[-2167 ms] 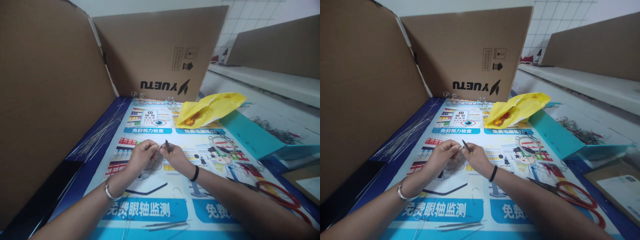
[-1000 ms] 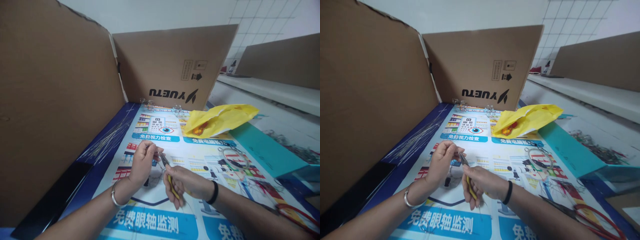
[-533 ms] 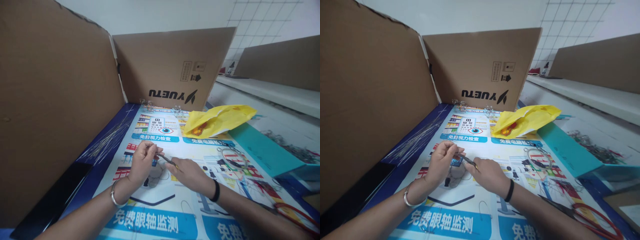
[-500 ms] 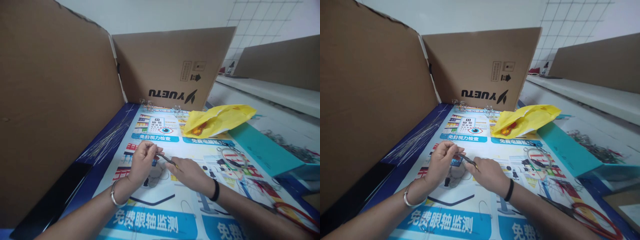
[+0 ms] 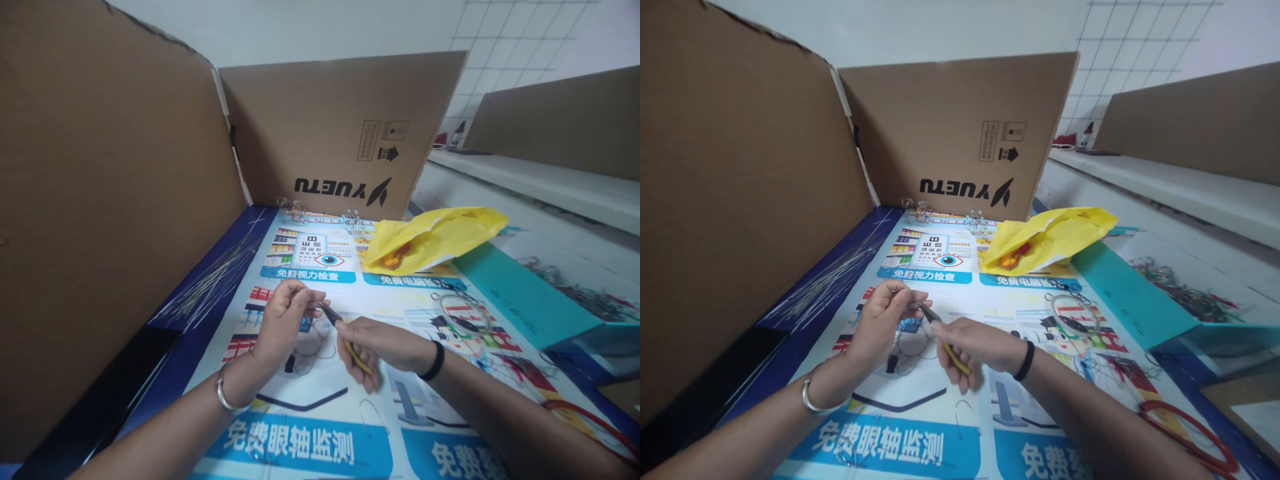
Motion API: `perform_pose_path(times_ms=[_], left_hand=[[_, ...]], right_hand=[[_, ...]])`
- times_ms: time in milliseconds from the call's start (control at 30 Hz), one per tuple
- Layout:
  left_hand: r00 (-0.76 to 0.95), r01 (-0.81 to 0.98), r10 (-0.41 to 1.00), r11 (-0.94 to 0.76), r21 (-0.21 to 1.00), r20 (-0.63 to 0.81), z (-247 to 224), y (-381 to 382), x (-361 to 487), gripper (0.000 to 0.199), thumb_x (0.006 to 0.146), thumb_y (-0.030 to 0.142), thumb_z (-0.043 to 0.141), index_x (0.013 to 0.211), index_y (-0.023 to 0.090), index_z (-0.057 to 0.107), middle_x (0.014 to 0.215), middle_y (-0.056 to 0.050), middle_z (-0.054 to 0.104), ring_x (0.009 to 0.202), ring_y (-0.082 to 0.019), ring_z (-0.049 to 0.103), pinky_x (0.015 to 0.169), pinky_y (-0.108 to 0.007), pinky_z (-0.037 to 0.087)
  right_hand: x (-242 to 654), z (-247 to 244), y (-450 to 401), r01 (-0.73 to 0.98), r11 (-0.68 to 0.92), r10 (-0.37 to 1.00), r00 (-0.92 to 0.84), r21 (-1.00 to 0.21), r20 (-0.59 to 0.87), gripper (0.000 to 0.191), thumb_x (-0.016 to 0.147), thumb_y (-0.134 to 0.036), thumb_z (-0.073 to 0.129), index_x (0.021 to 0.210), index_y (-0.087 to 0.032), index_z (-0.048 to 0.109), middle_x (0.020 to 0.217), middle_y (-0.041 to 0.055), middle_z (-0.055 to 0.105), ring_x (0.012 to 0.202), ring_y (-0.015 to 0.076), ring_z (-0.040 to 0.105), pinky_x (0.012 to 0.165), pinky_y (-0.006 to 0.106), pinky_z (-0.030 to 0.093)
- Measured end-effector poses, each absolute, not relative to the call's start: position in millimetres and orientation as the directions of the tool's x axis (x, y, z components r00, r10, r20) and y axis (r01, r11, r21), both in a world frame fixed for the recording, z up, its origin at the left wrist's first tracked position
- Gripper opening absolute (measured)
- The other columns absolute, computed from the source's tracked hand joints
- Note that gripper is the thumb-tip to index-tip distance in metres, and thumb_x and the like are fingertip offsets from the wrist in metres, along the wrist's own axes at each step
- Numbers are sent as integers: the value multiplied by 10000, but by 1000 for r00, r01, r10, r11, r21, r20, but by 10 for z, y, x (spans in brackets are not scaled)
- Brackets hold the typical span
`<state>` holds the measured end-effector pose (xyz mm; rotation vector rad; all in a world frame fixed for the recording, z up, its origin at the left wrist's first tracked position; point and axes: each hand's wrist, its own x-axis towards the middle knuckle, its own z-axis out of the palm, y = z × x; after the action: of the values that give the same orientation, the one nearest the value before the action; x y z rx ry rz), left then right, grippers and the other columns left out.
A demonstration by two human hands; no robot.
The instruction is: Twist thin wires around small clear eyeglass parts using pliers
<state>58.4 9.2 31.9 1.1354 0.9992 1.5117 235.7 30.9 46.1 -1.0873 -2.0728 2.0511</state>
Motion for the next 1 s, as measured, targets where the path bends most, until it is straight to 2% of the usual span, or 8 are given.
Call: perform_pose_path(times_ms=[67,133,200,300,500,667,833,1000], left_hand=[[-81,-289,984,-173,942,156,342,85,588,138,867,319,486,853,190,439,849,-34,676,818,-180,666,651,-272,514],[-85,-322,986,-165,932,145,363,69,599,136,873,321,477,857,197,426,840,-22,673,814,-177,668,654,-262,506],[-92,-326,985,-167,931,145,382,44,614,134,877,324,473,865,200,421,838,-13,670,801,-174,672,671,-266,502],[-90,-325,984,-174,929,153,404,6,634,133,878,321,472,868,200,418,825,-5,666,778,-169,676,682,-266,499],[-101,-305,979,-198,932,175,411,-20,644,125,881,309,469,851,200,416,838,5,656,775,-166,675,687,-276,505],[-118,-273,970,-236,933,211,388,-14,632,126,877,310,472,857,194,428,848,-9,653,782,-174,675,677,-279,503],[-110,-244,964,-261,934,240,387,-5,622,123,885,307,461,856,191,432,868,-14,650,802,-178,672,687,-289,508],[-108,-207,974,-217,954,198,390,26,600,139,865,305,496,922,179,506,845,-21,653,785,-173,671,670,-274,522]], right_hand=[[2352,427,284,311,-348,306,-854,-884,-421,590,835,-651,234,717,-151,525,534,19,582,425,122,563,404,209,405],[2326,338,257,229,-508,202,-905,-830,-373,607,842,-647,203,749,-140,523,568,45,616,481,149,613,406,213,434],[2289,235,231,162,-614,140,-941,-772,-309,634,841,-650,165,726,-134,515,577,70,630,503,180,636,388,223,443],[2243,142,200,96,-693,82,-974,-715,-210,649,855,-626,131,741,-121,523,604,97,643,513,206,645,372,238,448],[2220,119,181,55,-718,100,-978,-694,-181,675,876,-586,72,732,-117,536,589,91,637,469,194,629,368,260,468],[2219,91,185,59,-698,135,-968,-714,-212,636,856,-626,164,712,-126,528,553,66,617,447,167,602,357,246,464],[2191,131,143,2,-658,238,-948,-753,-210,600,857,-621,211,689,-135,520,486,25,570,381,131,552,323,201,403],[2147,157,100,-39,-592,358,-908,-805,-219,567,845,-631,254,649,-151,484,426,-19,512,301,95,471,295,176,335]])
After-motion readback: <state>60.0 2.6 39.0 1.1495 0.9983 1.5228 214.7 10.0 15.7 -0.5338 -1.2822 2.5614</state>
